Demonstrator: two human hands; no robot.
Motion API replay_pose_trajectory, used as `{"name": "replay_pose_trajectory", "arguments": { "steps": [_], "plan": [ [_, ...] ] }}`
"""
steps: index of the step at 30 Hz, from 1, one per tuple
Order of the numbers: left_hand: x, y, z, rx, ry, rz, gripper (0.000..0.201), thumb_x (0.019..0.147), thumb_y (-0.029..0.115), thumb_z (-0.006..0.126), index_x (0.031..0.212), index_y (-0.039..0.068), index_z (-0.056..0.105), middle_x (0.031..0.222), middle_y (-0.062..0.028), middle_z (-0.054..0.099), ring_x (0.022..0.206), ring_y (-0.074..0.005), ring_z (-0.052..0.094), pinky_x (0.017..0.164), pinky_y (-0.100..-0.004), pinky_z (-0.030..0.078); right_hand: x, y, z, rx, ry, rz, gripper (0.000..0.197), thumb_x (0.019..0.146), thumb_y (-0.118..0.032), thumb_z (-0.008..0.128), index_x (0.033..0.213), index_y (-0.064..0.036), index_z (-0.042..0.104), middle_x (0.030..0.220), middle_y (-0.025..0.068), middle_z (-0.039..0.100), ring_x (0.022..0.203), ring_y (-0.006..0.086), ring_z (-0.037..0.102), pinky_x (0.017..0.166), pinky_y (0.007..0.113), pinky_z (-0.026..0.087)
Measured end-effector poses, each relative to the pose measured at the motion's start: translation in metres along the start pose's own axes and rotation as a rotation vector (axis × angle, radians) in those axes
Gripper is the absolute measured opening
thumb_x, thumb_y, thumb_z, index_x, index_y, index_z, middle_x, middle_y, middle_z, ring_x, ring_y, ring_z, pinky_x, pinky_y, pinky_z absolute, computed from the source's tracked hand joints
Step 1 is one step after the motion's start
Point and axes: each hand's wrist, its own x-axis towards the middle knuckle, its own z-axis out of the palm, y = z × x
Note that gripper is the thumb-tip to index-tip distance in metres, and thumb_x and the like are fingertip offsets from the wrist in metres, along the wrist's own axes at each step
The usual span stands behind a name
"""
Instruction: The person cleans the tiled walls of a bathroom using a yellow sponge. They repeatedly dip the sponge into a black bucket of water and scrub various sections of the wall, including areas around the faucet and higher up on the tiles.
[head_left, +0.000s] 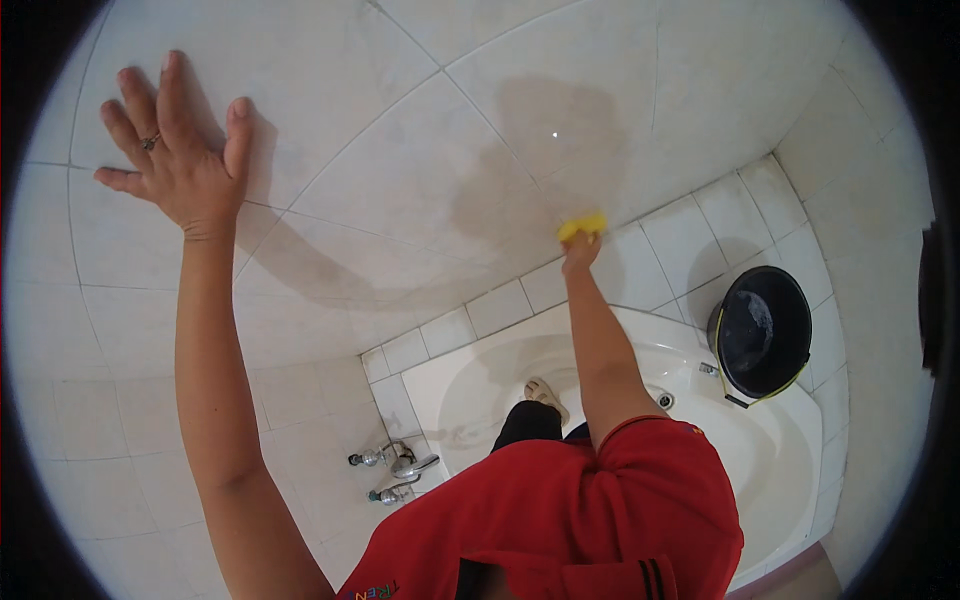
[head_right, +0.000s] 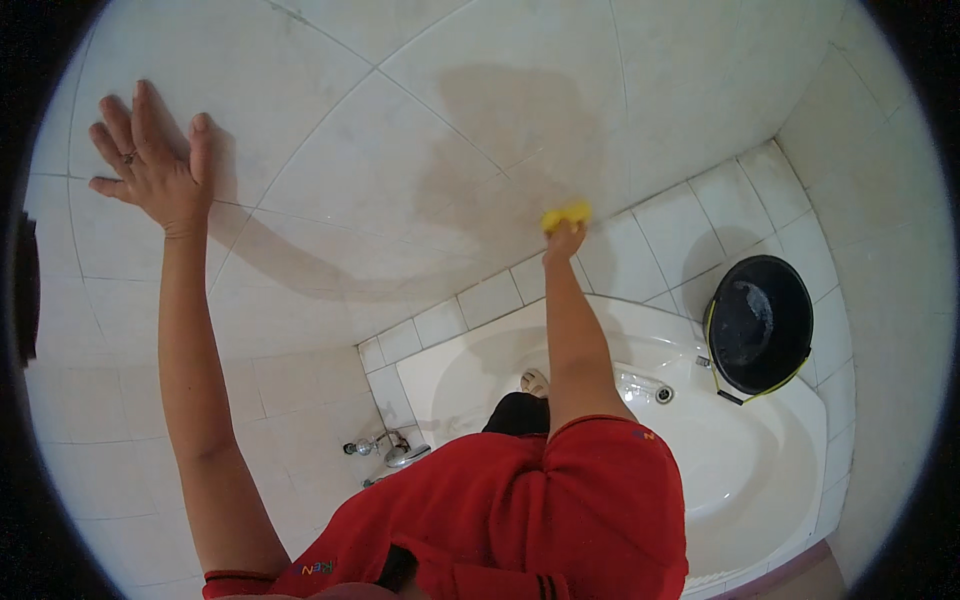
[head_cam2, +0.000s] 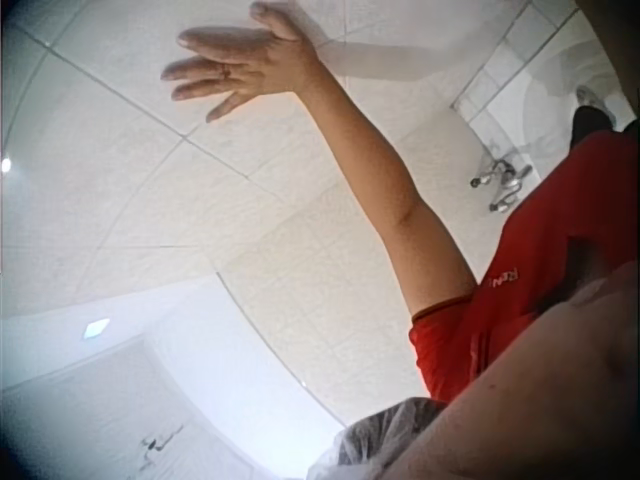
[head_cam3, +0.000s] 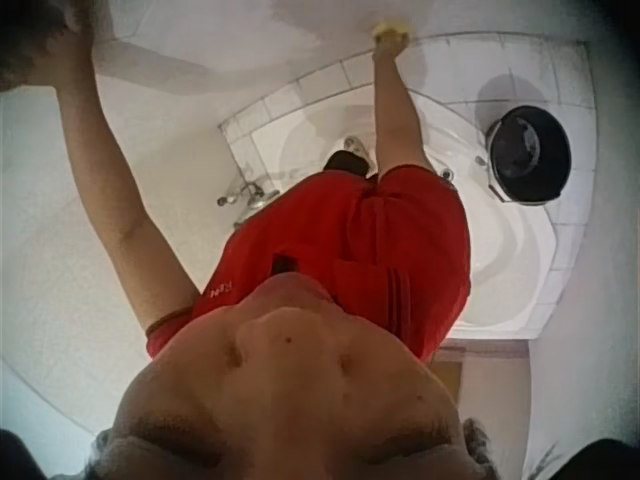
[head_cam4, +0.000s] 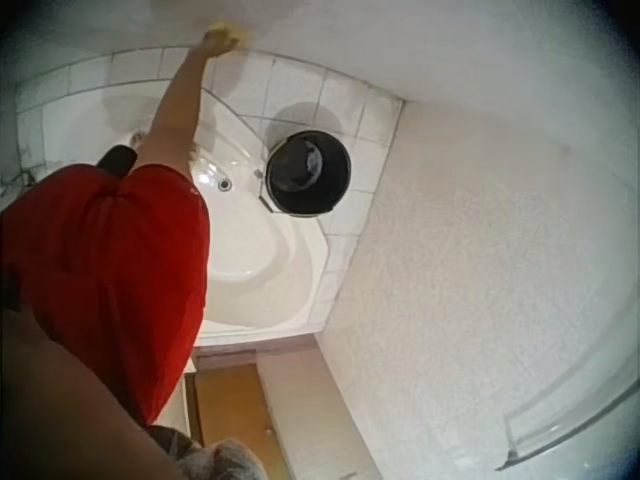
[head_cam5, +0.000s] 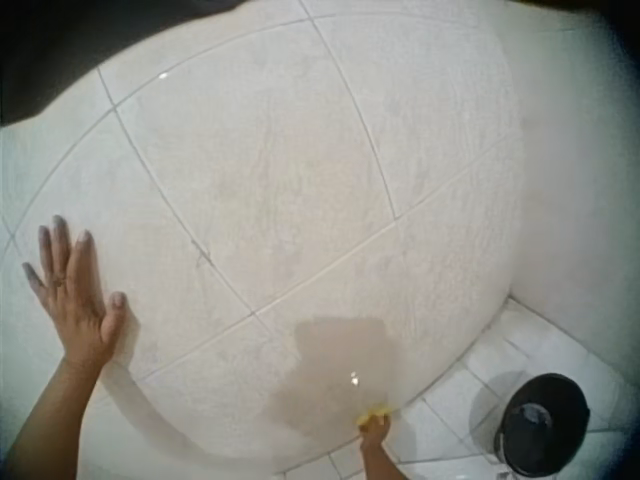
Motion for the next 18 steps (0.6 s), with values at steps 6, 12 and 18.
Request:
{"name": "replay_pose_trajectory", "arguments": {
  "steps": [6,12,18],
  "plan": [
    [-0.003,0.000,-0.004,-0.003,0.007,0.011,0.069,0.084,0.065,0.046,0.141,0.028,0.038,0.154,-0.0036,0.026,0.144,-0.0273,0.014,0.100,-0.0732,0.001,-0.116,-0.098,0.129,-0.399,-0.164,-0.842,0.058,0.084,-0.004,0.054,0.137,-0.0022,0.032,0.128,0.0131,0.041,0.111,0.0251,0.045,0.093,0.036,0.041],
    [0.001,-0.001,-0.002,-0.025,0.041,0.019,0.068,0.084,0.063,0.048,0.141,0.027,0.040,0.152,-0.0053,0.030,0.143,-0.0296,0.017,0.099,-0.0735,0.000,-0.065,-0.115,0.123,-0.421,0.007,-0.973,0.057,0.081,-0.004,0.055,0.135,-0.0017,0.036,0.124,0.0162,0.044,0.111,0.0277,0.045,0.094,0.037,0.041],
    [0.004,0.000,-0.005,0.035,0.029,0.037,0.067,0.086,0.061,0.048,0.141,0.024,0.038,0.152,-0.0061,0.028,0.142,-0.0304,0.018,0.103,-0.0679,0.005,0.058,-0.060,0.000,-0.041,0.078,0.175,0.039,0.086,-0.009,0.051,0.124,-0.0064,0.045,0.111,0.0115,0.054,0.094,0.0260,0.058,0.070,0.044,0.052]
  ]
}}
